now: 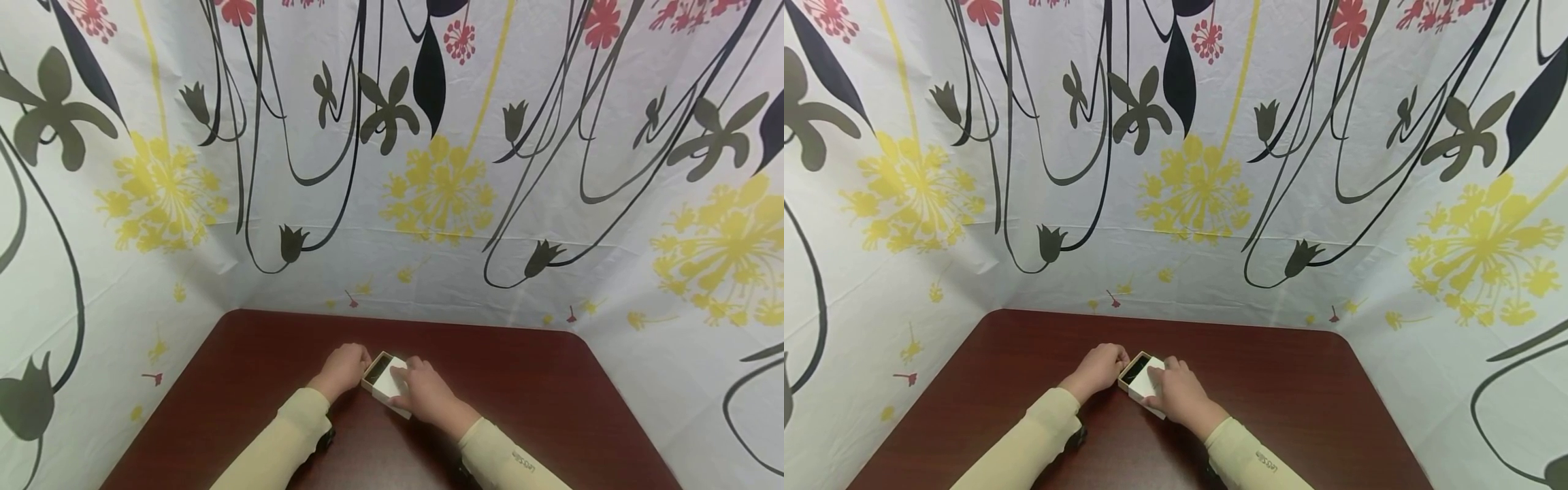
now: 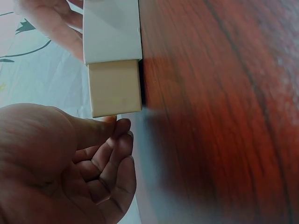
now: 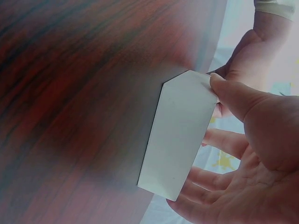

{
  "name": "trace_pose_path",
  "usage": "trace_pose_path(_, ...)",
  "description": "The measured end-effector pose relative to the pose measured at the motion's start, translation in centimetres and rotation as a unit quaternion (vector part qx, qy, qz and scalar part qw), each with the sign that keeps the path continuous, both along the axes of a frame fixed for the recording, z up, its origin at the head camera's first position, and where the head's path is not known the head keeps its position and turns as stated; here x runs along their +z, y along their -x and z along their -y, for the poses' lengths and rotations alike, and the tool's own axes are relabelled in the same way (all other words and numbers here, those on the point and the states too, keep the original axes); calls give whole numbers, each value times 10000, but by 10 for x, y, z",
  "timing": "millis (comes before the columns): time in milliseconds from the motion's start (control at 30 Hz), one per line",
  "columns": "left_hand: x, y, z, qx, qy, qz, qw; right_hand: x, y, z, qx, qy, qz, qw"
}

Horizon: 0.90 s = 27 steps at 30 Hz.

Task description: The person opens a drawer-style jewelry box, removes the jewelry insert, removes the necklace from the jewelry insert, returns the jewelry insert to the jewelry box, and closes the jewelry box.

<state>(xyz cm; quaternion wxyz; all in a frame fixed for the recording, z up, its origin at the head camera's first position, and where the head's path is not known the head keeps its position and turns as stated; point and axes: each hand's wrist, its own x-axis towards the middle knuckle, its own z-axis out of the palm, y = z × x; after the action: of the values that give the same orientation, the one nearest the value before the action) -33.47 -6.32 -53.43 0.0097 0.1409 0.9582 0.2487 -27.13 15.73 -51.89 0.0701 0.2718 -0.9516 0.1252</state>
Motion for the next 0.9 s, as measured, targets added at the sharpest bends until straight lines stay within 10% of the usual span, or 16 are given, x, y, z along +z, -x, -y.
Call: trace_pose_path(900, -2, 1, 4, 85, 30, -10, 10000, -1, -1, 0, 1, 12, 21, 10000)
